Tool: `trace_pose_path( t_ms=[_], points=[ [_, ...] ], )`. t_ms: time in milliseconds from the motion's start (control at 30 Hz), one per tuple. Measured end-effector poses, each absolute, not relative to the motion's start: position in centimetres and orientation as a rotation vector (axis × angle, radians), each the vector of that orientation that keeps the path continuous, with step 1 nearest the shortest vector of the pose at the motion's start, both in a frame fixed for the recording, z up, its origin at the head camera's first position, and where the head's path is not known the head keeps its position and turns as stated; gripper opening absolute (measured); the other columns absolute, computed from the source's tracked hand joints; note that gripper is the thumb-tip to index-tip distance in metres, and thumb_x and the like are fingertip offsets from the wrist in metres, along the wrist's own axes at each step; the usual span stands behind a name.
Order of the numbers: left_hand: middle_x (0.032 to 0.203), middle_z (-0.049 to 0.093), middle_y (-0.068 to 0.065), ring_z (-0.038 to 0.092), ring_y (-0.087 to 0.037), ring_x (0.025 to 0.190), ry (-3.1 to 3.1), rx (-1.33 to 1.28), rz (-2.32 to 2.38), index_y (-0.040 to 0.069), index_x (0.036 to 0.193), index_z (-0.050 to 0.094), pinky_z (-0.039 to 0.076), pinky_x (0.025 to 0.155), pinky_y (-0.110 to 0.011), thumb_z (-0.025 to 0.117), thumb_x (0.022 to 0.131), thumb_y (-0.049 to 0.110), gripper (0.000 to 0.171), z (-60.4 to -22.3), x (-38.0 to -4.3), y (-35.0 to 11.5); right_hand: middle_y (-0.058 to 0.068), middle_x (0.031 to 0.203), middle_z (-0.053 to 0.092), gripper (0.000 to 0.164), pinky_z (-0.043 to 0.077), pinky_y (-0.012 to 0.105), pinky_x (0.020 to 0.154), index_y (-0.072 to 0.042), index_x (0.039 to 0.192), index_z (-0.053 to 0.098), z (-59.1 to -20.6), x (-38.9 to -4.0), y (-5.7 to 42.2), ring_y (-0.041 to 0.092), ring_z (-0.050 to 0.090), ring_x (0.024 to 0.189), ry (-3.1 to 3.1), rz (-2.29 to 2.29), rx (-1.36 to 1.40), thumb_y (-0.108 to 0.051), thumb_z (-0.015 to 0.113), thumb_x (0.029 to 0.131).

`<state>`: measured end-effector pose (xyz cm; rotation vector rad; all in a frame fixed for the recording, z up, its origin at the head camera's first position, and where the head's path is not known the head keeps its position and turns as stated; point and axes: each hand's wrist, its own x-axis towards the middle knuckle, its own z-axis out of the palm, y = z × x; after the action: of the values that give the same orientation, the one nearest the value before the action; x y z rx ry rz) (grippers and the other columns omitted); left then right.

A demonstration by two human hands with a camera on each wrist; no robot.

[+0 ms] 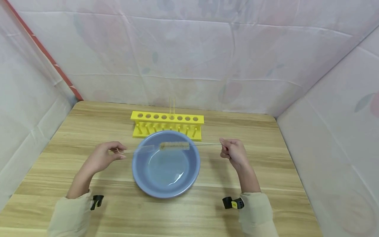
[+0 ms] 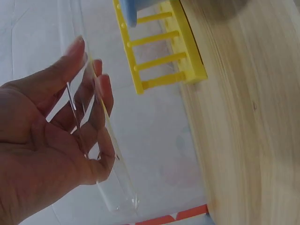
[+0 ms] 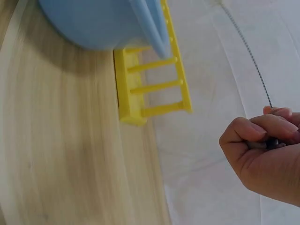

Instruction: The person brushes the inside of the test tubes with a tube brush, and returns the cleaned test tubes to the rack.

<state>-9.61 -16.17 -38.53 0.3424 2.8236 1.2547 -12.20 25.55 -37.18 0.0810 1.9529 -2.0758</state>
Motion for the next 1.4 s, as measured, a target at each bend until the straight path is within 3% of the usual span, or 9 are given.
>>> trace_pose_path(
  t_ms=[367,900,1400],
  points=[
    [0.089,0.065,-0.009,0.059,-0.024,0.079,2.792,0.292,1.250,0.004,0.092,0.067,0.048,0.067,-0.038,0.071,0.076,0.004,0.016,-38.6,-9.4,-16.1,-0.003,0.054,0.036,0.043,0.029,0.020,0.050,-0.007,0.053,0.040,-38.4,-11.8,26.5,0.006,0.030,0.044,1.951,-2.109,0.123,-0.009,0.045,0.096],
    [0.088,0.065,-0.011,0.060,-0.022,0.075,2.810,0.301,1.220,0.003,0.091,0.068,0.049,0.065,-0.037,0.072,0.074,0.002,0.017,-38.9,-9.7,-15.0,-0.004,0.051,0.031,0.044,0.025,0.021,0.050,-0.007,0.052,0.040,-39.2,-11.6,25.4,0.006,0.030,0.044,1.972,-2.067,0.085,-0.009,0.046,0.096],
    [0.083,0.065,-0.010,0.060,-0.023,0.074,2.840,0.219,1.285,0.003,0.086,0.069,0.047,0.065,-0.038,0.075,0.070,-0.002,0.017,-38.8,-9.7,-14.7,-0.002,0.049,0.029,0.044,0.030,0.021,0.052,-0.007,0.053,0.036,-38.5,-11.8,25.2,0.009,0.029,0.044,1.999,-1.988,0.001,-0.011,0.048,0.095]
  ],
)
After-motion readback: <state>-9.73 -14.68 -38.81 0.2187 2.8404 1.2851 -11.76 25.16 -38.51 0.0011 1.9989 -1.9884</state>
